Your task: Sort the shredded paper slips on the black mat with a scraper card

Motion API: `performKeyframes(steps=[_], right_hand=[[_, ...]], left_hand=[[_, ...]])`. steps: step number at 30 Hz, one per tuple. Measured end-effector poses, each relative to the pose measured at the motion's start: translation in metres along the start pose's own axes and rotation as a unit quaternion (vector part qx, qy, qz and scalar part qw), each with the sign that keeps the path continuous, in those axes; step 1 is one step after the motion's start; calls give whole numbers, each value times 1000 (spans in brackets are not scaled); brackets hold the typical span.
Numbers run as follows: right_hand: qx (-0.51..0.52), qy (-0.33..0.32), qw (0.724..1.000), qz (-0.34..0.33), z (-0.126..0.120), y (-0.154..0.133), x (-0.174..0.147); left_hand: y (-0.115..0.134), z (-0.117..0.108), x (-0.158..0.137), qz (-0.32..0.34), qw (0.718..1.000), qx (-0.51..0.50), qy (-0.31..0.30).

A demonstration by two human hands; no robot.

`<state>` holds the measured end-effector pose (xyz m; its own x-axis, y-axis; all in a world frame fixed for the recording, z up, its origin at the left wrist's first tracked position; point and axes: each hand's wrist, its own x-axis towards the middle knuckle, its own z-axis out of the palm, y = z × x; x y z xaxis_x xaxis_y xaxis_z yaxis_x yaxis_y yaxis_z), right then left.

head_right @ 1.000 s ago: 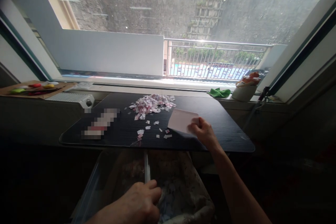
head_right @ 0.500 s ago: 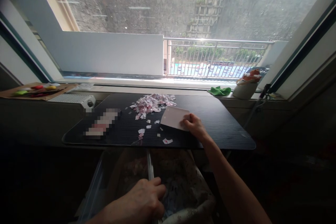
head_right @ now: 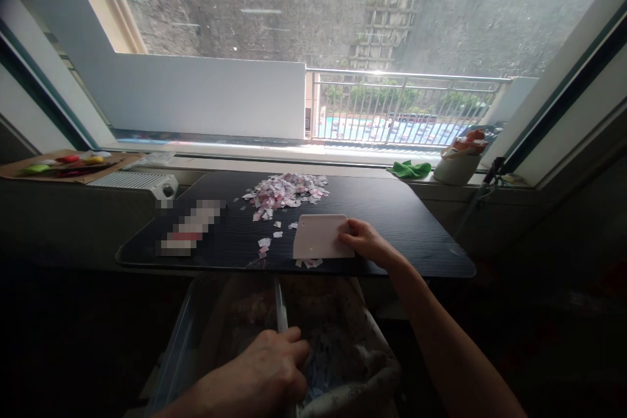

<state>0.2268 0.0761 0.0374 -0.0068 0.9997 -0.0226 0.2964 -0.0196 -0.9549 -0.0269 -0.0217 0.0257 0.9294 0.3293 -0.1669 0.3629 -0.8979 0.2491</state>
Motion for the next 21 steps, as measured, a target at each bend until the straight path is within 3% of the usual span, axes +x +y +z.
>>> performKeyframes(steps=[8, 14, 21], right_hand=[[18, -3, 1000, 6, -3, 3, -13], [-5, 13, 999, -34, -13, 8, -32], [3, 77, 995, -64, -20, 9, -39]], left_hand=[[0, 2, 1, -5, 1000, -1, 7], [1, 3, 3, -10, 1000, -3, -1], [0, 4, 4, -1, 1000, 5, 24]])
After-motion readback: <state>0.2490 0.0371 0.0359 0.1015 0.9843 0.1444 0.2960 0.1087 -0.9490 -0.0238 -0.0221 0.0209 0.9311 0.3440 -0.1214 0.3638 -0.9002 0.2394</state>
